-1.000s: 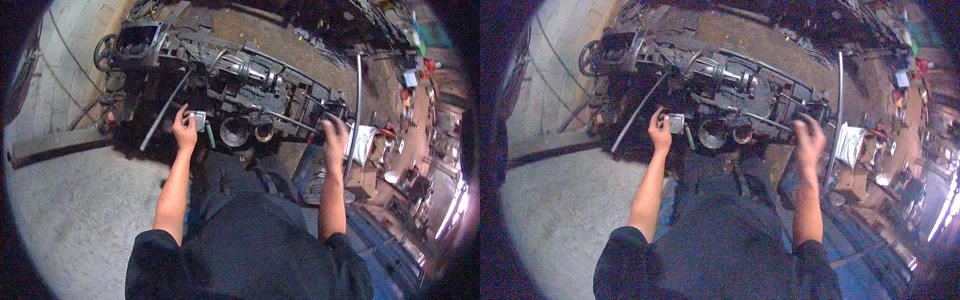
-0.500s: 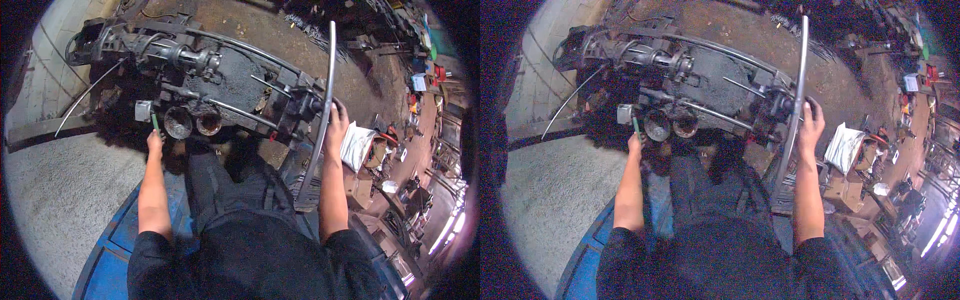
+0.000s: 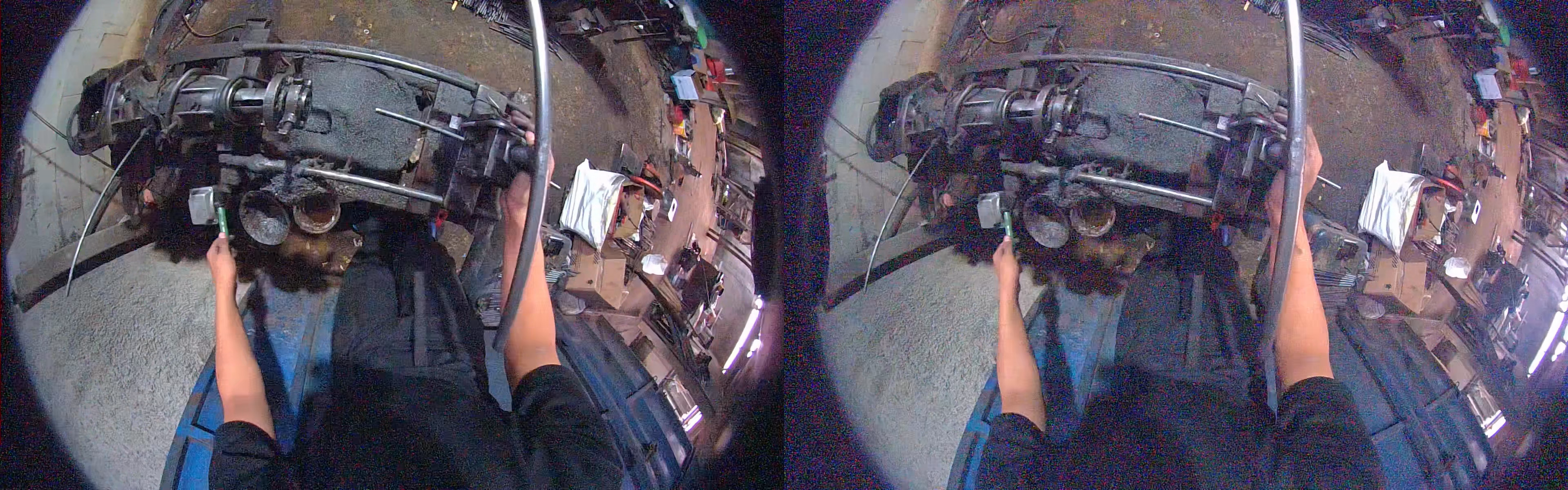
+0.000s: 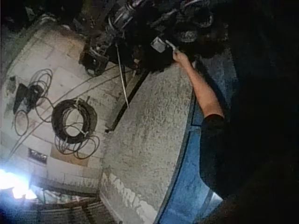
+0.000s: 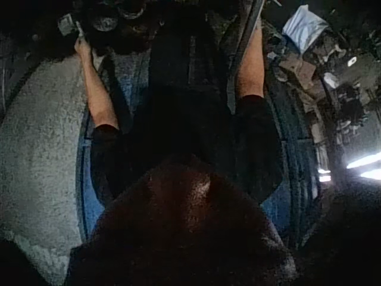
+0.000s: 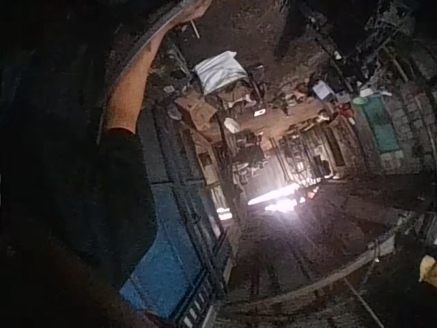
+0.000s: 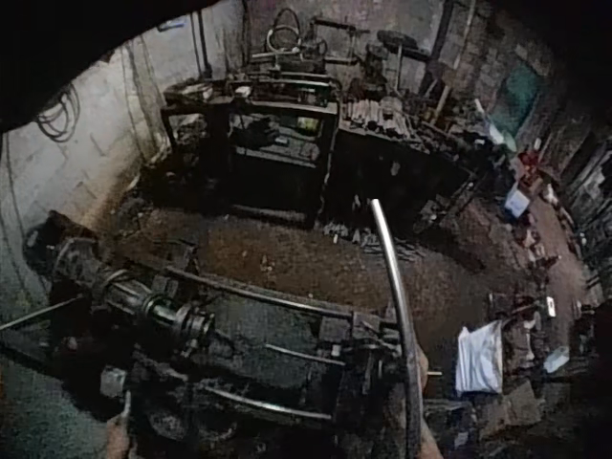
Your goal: Manually bending and shaping metal rods using a fabrication machine.
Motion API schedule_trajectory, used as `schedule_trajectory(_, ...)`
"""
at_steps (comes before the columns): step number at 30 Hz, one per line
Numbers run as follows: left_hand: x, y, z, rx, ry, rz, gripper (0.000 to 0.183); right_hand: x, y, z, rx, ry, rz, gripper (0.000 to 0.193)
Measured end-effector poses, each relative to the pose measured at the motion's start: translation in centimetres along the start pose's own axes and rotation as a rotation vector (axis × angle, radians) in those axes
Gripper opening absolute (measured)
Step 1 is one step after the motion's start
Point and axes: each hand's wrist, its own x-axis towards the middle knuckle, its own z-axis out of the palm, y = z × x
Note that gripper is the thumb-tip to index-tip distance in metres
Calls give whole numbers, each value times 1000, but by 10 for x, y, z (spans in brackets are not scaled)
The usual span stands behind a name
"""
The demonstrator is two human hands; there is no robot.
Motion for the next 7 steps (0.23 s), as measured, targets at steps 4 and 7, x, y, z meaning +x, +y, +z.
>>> schedule_trajectory(4,-4,24,-25,335,77,284,41,-2,3,3,73,35,41,32)
schedule_trajectory(7,-19,68,-34,468,106,250,46,6,13,3,105,22,53,36)
